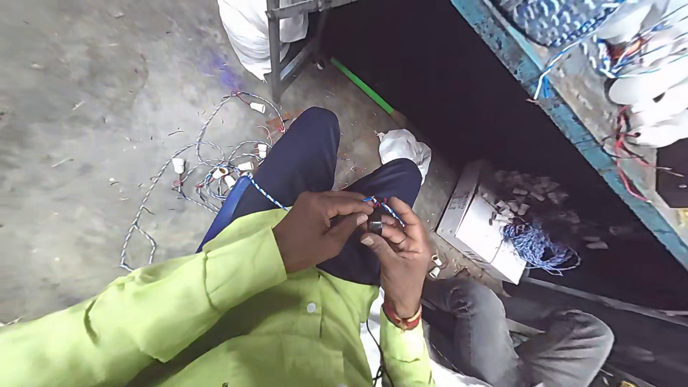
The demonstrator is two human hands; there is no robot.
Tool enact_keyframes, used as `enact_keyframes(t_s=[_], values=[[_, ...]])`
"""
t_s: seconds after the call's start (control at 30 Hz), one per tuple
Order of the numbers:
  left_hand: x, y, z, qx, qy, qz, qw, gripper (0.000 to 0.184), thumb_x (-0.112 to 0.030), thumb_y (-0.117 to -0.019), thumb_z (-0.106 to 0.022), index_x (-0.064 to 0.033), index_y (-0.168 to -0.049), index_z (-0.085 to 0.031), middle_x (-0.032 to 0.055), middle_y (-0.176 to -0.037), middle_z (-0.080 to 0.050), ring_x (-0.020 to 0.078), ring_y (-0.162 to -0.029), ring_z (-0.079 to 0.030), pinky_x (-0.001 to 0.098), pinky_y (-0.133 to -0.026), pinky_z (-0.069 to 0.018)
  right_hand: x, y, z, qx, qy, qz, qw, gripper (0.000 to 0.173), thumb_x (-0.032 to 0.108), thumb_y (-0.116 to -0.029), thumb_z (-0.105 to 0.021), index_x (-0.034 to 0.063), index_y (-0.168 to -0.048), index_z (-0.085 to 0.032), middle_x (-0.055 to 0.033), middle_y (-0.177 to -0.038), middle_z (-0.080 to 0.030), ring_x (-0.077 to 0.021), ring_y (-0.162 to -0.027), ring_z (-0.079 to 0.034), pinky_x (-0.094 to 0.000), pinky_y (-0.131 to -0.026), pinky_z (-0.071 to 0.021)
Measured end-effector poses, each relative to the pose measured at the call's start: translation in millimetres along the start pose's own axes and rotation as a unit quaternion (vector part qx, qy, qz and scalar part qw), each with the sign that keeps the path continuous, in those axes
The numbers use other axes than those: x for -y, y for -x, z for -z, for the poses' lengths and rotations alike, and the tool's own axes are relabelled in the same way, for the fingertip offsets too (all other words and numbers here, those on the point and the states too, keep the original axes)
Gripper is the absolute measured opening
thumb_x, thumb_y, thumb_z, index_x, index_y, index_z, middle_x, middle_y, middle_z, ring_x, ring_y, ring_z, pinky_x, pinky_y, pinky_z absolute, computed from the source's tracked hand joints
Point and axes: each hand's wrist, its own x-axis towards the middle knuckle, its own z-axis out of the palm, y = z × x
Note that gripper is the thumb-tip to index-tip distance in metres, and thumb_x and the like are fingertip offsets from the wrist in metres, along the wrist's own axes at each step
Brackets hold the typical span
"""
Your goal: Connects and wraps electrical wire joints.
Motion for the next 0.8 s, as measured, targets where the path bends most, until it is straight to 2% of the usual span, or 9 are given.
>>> enact_keyframes(t_s=[0.07,0.17,0.3,0.37,0.43,0.53,0.63,0.7,0.8], values=[[-1.5,-1.3,1.7,0.019,-0.023,-0.019,0.999,0.023,-0.017,-0.0980,-0.063,-0.0036,-0.110,-0.078,0.0069,-0.118,-0.074,0.0062,-0.106,-0.071,0.0230,-0.090,-0.0600,-0.3,0.0,-0.2,-0.008,0.012,0.009,1.000,0.071,0.006,-0.0816,-0.084,-0.0011,-0.144,-0.051,-0.0092,-0.099,-0.076,-0.0163,-0.090,-0.074,-0.0321,-0.085,-0.0630],[-1.0,-5.0,0.6,0.034,-0.061,-0.083,0.994,0.027,-0.020,-0.0965,-0.066,-0.0005,-0.112,-0.077,0.0101,-0.117,-0.073,0.0072,-0.102,-0.071,0.0236,-0.090,-0.0591,4.3,-0.8,1.2,0.007,0.028,0.021,0.999,0.080,0.005,-0.0829,-0.083,-0.0003,-0.151,-0.042,-0.0085,-0.108,-0.075,-0.0173,-0.099,-0.073,-0.0331,-0.090,-0.0621],[0.9,-12.8,-0.9,0.043,-0.127,-0.144,0.980,0.027,-0.020,-0.0955,-0.068,-0.0005,-0.112,-0.077,0.0134,-0.119,-0.073,0.0137,-0.110,-0.071,0.0263,-0.094,-0.0581,11.7,1.5,6.9,0.052,0.059,0.020,0.997,0.077,-0.002,-0.0906,-0.067,-0.0007,-0.158,-0.029,-0.0141,-0.123,-0.069,-0.0217,-0.112,-0.069,-0.0368,-0.096,-0.0597],[-0.1,-15.3,-3.1,0.051,-0.144,-0.159,0.975,0.025,-0.018,-0.0955,-0.067,-0.0009,-0.110,-0.078,0.0129,-0.117,-0.074,0.0137,-0.109,-0.071,0.0255,-0.091,-0.0583,12.0,1.9,10.4,0.048,0.074,0.019,0.996,0.072,-0.004,-0.0931,-0.058,-0.0026,-0.158,-0.027,-0.0162,-0.120,-0.071,-0.0213,-0.107,-0.070,-0.0362,-0.094,-0.0601],[1.3,-14.7,-5.4,0.063,-0.151,-0.168,0.972,0.024,-0.017,-0.0969,-0.065,-0.0015,-0.110,-0.078,0.0138,-0.117,-0.074,0.0137,-0.110,-0.071,0.0249,-0.093,-0.0578,11.8,1.9,12.8,0.037,0.083,0.019,0.996,0.070,-0.004,-0.0945,-0.056,-0.0046,-0.158,-0.026,-0.0163,-0.114,-0.072,-0.0205,-0.104,-0.071,-0.0357,-0.093,-0.0605],[4.8,-14.4,-5.2,0.070,-0.159,-0.179,0.968,0.022,-0.018,-0.0985,-0.064,-0.0048,-0.107,-0.080,0.0130,-0.116,-0.075,0.0122,-0.107,-0.072,0.0236,-0.090,-0.0585,13.5,2.8,12.8,0.036,0.082,0.010,0.996,0.076,-0.004,-0.0910,-0.059,-0.0046,-0.158,-0.023,-0.0153,-0.112,-0.072,-0.0204,-0.105,-0.071,-0.0357,-0.093,-0.0600],[6.7,-15.0,-3.6,0.064,-0.156,-0.192,0.967,0.021,-0.013,-0.0973,-0.062,-0.0034,-0.104,-0.080,0.0138,-0.112,-0.076,0.0149,-0.107,-0.073,0.0252,-0.090,-0.0592,13.0,3.4,10.4,0.038,0.065,-0.003,0.997,0.088,-0.005,-0.0852,-0.070,-0.0009,-0.159,-0.023,-0.0158,-0.113,-0.072,-0.0237,-0.106,-0.070,-0.0384,-0.093,-0.0602],[8.3,-17.0,-2.9,0.075,-0.159,-0.203,0.963,0.022,-0.011,-0.0979,-0.059,-0.0026,-0.104,-0.079,0.0132,-0.110,-0.076,0.0169,-0.109,-0.073,0.0269,-0.091,-0.0589,10.7,2.3,7.6,0.019,0.064,-0.009,0.998,0.088,-0.006,-0.0828,-0.075,-0.0012,-0.158,-0.028,-0.0151,-0.110,-0.072,-0.0236,-0.102,-0.071,-0.0379,-0.091,-0.0616],[11.3,-20.3,-1.0,0.095,-0.175,-0.231,0.952,0.023,-0.009,-0.0978,-0.058,-0.0013,-0.106,-0.078,0.0147,-0.111,-0.076,0.0199,-0.107,-0.073,0.0283,-0.090,-0.0595,10.8,0.4,5.5,0.007,0.050,-0.024,0.998,0.084,-0.008,-0.0829,-0.073,-0.0029,-0.156,-0.032,-0.0163,-0.109,-0.073,-0.0243,-0.100,-0.072,-0.0383,-0.089,-0.0624]])
